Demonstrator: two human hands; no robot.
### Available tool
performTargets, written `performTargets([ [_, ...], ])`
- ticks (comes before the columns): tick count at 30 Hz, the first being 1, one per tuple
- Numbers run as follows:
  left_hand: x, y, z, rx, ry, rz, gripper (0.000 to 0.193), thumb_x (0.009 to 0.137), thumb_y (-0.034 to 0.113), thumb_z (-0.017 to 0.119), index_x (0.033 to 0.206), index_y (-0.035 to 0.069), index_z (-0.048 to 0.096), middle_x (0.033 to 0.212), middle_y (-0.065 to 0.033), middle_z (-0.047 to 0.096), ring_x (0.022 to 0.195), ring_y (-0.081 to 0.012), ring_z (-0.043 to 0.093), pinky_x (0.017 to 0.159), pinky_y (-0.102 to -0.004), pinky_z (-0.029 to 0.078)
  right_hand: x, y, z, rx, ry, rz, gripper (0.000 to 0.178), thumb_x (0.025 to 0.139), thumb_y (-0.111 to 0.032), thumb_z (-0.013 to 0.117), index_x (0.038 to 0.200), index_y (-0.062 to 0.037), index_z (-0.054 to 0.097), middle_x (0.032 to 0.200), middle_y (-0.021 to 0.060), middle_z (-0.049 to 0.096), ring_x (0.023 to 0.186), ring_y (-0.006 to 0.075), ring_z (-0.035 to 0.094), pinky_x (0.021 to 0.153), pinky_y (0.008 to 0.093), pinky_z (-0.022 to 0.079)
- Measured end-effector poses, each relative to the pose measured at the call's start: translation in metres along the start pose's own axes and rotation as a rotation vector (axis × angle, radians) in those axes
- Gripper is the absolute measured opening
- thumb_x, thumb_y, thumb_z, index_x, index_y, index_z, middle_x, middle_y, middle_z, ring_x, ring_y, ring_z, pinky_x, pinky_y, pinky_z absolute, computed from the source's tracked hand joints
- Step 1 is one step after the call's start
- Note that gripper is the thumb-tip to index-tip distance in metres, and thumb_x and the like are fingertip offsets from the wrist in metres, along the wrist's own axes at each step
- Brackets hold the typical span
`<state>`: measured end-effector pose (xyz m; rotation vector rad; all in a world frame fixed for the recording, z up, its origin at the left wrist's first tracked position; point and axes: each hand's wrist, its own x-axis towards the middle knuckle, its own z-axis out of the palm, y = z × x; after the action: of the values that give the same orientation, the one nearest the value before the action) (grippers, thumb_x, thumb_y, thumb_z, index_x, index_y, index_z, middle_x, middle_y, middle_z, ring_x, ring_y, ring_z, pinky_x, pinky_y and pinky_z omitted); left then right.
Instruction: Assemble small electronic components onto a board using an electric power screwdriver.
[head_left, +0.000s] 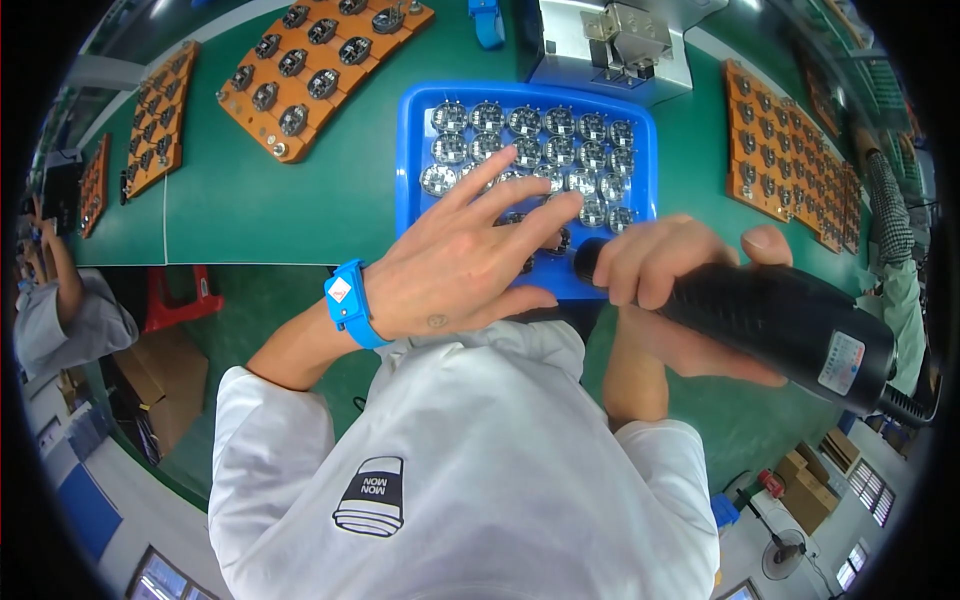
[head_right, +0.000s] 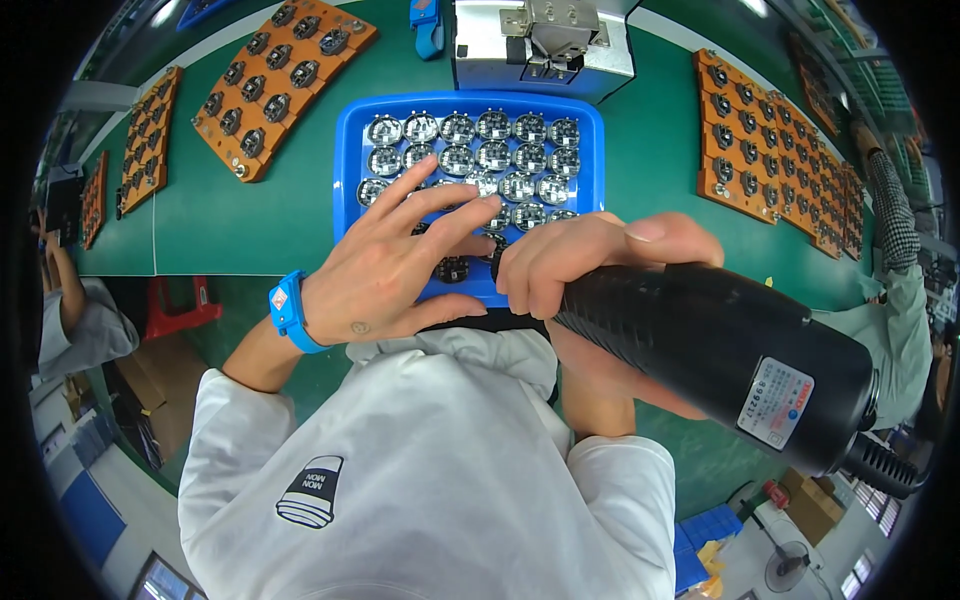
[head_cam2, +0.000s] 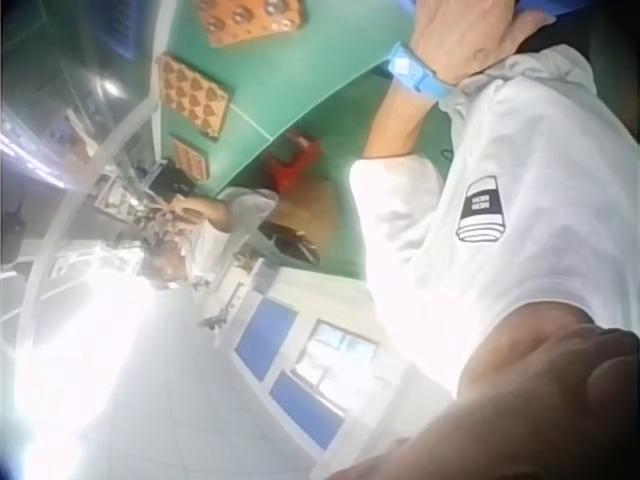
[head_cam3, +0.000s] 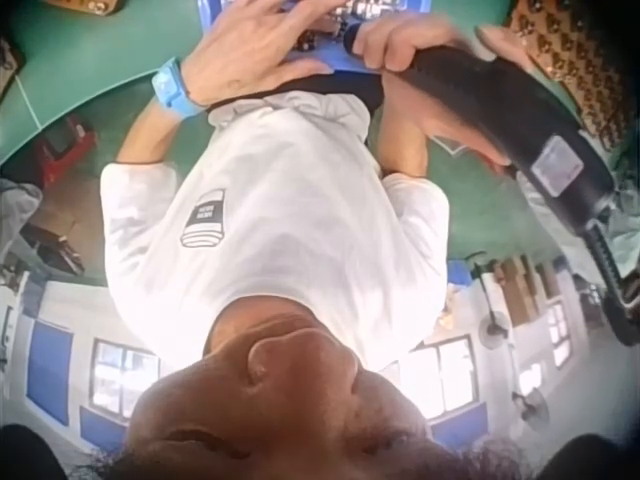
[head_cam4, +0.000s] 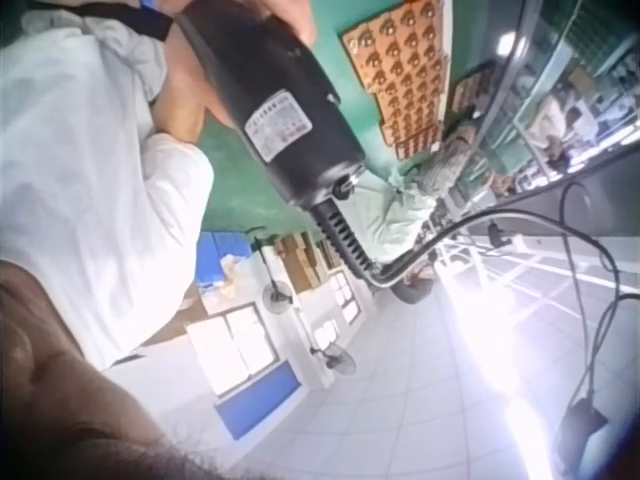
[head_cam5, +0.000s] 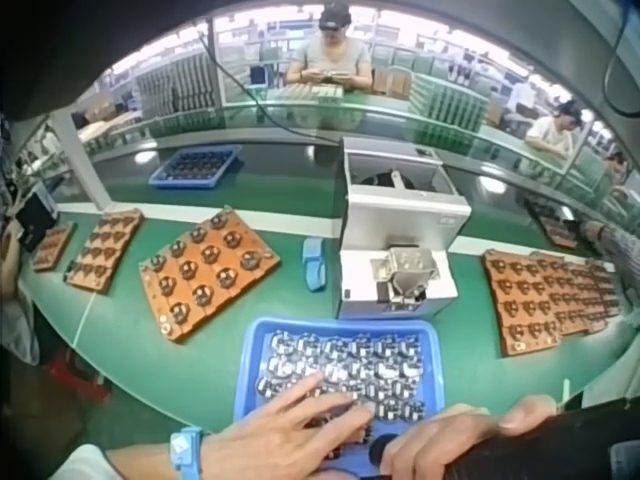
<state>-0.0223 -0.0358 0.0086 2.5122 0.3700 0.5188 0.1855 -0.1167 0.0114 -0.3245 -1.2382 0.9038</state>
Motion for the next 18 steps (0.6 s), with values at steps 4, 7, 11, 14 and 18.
performTargets([
  [4, -0.001, 0.001, 0.000, 0.002, -0.001, -0.002, 0.089, 0.081, 0.041, 0.081, 0.150, 0.000, 0.042, 0.107, -0.0039, 0.075, 0.132, -0.0311, 0.052, 0.123, -0.0554, 0.029, -0.001, -0.007, -0.001, -0.013, 0.015, 0.065, 0.094, 0.089, -0.081, 0.045, 0.155, -0.0164, 0.028, 0.082, 0.0159, 0.058, 0.063, 0.0297, 0.058, 0.060, 0.0472, 0.053],
  [7, -0.001, 0.001, 0.000, -0.001, -0.004, -0.004, 0.089, 0.081, 0.042, 0.081, 0.150, 0.000, 0.042, 0.107, -0.0038, 0.076, 0.132, -0.0308, 0.052, 0.123, -0.0553, 0.029, 0.000, -0.008, -0.003, 0.066, -0.029, 0.067, 0.077, 0.095, -0.059, 0.056, 0.152, -0.0119, 0.032, 0.086, 0.0222, 0.061, 0.072, 0.0357, 0.062, 0.070, 0.0521, 0.054],
  [11, 0.000, 0.000, 0.001, -0.004, -0.014, -0.009, 0.089, 0.081, 0.042, 0.081, 0.150, 0.000, 0.042, 0.108, -0.0036, 0.076, 0.132, -0.0305, 0.052, 0.123, -0.0553, 0.028, 0.000, 0.006, 0.003, 0.004, 0.068, -0.002, 0.100, 0.087, -0.089, 0.040, 0.156, -0.0173, 0.027, 0.077, 0.0125, 0.056, 0.055, 0.0259, 0.055, 0.052, 0.0434, 0.053],
  [14, 0.000, 0.000, 0.000, -0.005, -0.011, -0.002, 0.089, 0.082, 0.042, 0.081, 0.150, 0.001, 0.041, 0.108, -0.0033, 0.076, 0.133, -0.0302, 0.051, 0.124, -0.0553, 0.027, 0.003, 0.005, 0.008, 0.029, 0.110, -0.001, 0.100, 0.086, -0.089, 0.040, 0.155, -0.0168, 0.028, 0.077, 0.0127, 0.056, 0.055, 0.0263, 0.055, 0.052, 0.0435, 0.053],
  [18, 0.001, -0.001, -0.001, -0.004, -0.015, -0.007, 0.089, 0.083, 0.042, 0.080, 0.151, 0.001, 0.040, 0.108, -0.0030, 0.076, 0.133, -0.0302, 0.051, 0.124, -0.0553, 0.027, 0.003, 0.005, 0.001, 0.031, 0.047, 0.002, 0.100, 0.086, -0.089, 0.041, 0.154, -0.0167, 0.029, 0.078, 0.0134, 0.056, 0.057, 0.0282, 0.057, 0.055, 0.0457, 0.053],
])
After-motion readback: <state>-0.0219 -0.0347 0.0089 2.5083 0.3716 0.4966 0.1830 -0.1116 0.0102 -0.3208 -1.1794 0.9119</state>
